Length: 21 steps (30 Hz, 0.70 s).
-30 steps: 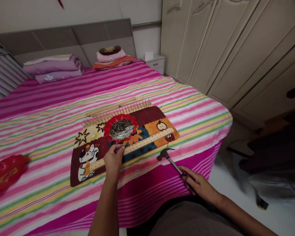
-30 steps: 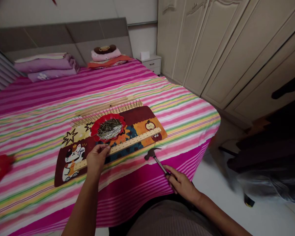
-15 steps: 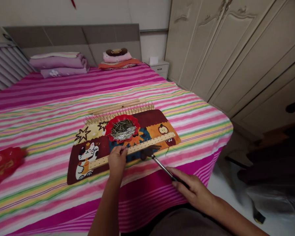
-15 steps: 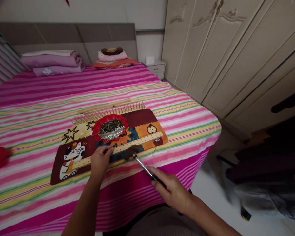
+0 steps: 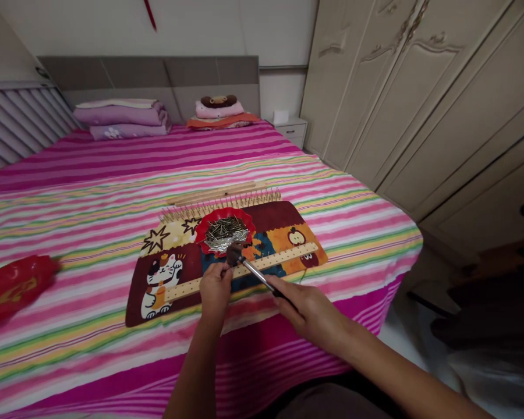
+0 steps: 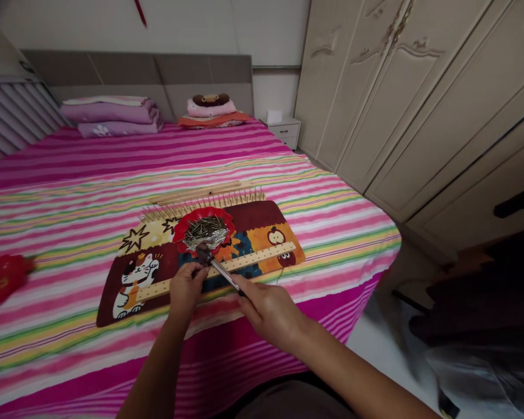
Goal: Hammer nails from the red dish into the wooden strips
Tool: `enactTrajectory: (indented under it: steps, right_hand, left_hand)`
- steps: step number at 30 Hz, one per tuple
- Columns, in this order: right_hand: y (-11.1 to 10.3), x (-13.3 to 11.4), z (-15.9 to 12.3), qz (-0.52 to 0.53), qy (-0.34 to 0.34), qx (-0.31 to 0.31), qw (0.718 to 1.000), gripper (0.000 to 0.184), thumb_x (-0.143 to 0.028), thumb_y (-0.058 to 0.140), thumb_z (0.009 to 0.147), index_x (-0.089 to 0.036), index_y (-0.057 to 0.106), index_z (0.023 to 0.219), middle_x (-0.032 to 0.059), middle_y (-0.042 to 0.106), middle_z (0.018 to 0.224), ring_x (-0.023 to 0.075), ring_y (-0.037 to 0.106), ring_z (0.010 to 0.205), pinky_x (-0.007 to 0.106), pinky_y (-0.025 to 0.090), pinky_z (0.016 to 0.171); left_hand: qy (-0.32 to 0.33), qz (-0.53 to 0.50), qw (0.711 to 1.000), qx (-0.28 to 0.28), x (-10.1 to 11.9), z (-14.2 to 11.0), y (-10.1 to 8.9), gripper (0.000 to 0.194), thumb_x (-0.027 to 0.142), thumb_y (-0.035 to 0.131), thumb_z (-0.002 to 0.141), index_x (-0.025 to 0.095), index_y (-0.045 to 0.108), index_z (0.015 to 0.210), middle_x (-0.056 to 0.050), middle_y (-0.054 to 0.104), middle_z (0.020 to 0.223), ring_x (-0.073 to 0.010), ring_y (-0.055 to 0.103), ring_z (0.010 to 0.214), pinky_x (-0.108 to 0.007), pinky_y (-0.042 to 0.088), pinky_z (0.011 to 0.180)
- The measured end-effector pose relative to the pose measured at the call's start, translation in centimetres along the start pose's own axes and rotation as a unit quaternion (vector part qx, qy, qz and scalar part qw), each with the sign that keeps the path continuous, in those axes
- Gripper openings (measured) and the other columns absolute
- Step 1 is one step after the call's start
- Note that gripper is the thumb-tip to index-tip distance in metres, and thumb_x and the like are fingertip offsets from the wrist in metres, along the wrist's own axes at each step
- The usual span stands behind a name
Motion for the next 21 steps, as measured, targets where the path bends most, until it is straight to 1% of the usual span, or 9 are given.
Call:
enactTrajectory:
  steps: [3,5,8,11,13,15,16,19,21]
  right_hand:
    - [-0.6,0.6,-3.2,0.05,0.01,-0.017,0.999,0.048,-0.022,0.041,0.093,-0.021,0.043,0.141,0.0053,0.072,0.084,0.0166,0.065,0.064,0.025,0.051,0.062]
    - [-0.4,1.9,-5.7,0.077,0.027,-0.037,0.996,0.046,-0.023,0.041,0.093,-0.023,0.046,0.139,0.0063,0.073,0.088,0.017,0.066,0.065,0.026,0.053,0.065]
    - [0.9,5.1,-9.6,0.105,0.088,-0.05,0.989,0.045,-0.027,0.042,0.093,-0.024,0.05,0.137,0.01,0.072,0.107,0.0218,0.069,0.087,0.03,0.054,0.078]
    - [2.0,8.5,-12.6,0.122,0.161,-0.022,0.979,0.044,-0.033,0.046,0.091,-0.023,0.056,0.133,0.0108,0.074,0.101,0.0247,0.07,0.087,0.035,0.054,0.082]
    - [2.6,10.0,-13.5,0.146,0.197,-0.003,0.969,0.044,-0.036,0.047,0.091,-0.022,0.058,0.131,0.0113,0.072,0.11,0.0264,0.067,0.098,0.037,0.051,0.09]
    - [2.9,10.8,-13.7,0.169,0.22,0.008,0.961,0.046,-0.038,0.048,0.089,-0.02,0.059,0.13,0.0119,0.068,0.118,0.0278,0.063,0.107,0.039,0.047,0.095]
    - [3.0,11.0,-13.6,0.179,0.232,0.011,0.956,0.047,-0.039,0.048,0.089,-0.018,0.059,0.13,0.0123,0.068,0.117,0.028,0.063,0.106,0.039,0.048,0.093]
    - [3.2,11.3,-13.3,0.207,0.268,0.013,0.941,0.051,-0.042,0.047,0.087,-0.015,0.058,0.13,0.0101,0.071,0.099,0.0234,0.066,0.08,0.035,0.054,0.075]
    - [3.3,11.3,-13.2,0.224,0.284,0.02,0.932,0.052,-0.043,0.048,0.086,-0.016,0.058,0.13,0.0058,0.068,0.082,0.018,0.059,0.063,0.03,0.052,0.062]
  left_hand:
    - [-0.012,-0.028,0.999,-0.01,-0.4,0.1,0.0,0.013,0.031,0.055,0.071,0.022,0.063,0.067,-0.002,0.063,0.071,-0.0164,0.057,0.069,-0.028,0.044,0.069]
    - [-0.026,-0.052,0.998,-0.027,-0.8,0.2,-0.1,0.015,0.033,0.056,0.069,0.022,0.065,0.072,-0.001,0.064,0.073,-0.0162,0.057,0.067,-0.029,0.046,0.068]
    - [-0.03,-0.063,0.997,-0.029,-0.9,0.6,-0.9,0.022,0.036,0.053,0.072,0.022,0.067,0.08,-0.002,0.067,0.08,-0.0168,0.06,0.071,-0.029,0.047,0.071]
    - [0.002,-0.008,1.0,0.023,0.0,2.0,-2.2,0.025,0.035,0.048,0.077,0.021,0.068,0.085,-0.005,0.069,0.089,-0.0192,0.061,0.083,-0.031,0.046,0.079]
    - [0.031,0.067,0.997,0.028,1.1,3.4,-2.3,0.026,0.032,0.047,0.078,0.02,0.069,0.086,-0.007,0.069,0.092,-0.0218,0.061,0.088,-0.034,0.045,0.083]
    - [0.049,0.159,0.986,-0.016,2.1,4.9,-1.6,0.025,0.029,0.048,0.078,0.019,0.07,0.085,-0.01,0.069,0.094,-0.0257,0.06,0.093,-0.038,0.044,0.084]
    - [0.045,0.204,0.977,-0.048,2.4,5.7,-1.2,0.025,0.028,0.049,0.078,0.02,0.07,0.084,-0.011,0.069,0.095,-0.028,0.06,0.095,-0.04,0.044,0.083]
    - [-0.017,0.301,0.943,-0.143,2.6,7.6,0.0,0.022,0.028,0.051,0.076,0.022,0.071,0.081,-0.012,0.07,0.093,-0.0329,0.061,0.097,-0.045,0.042,0.08]
    - [-0.058,0.323,0.927,-0.181,2.8,8.4,0.3,0.02,0.029,0.052,0.075,0.023,0.071,0.08,-0.011,0.071,0.095,-0.0331,0.062,0.097,-0.044,0.042,0.079]
Point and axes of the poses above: each hand's wrist, its own z-axis towards the middle knuckle, its own y-axis out of the palm, x = y × z, the point moved 5 cm from there along z, towards the middle knuckle
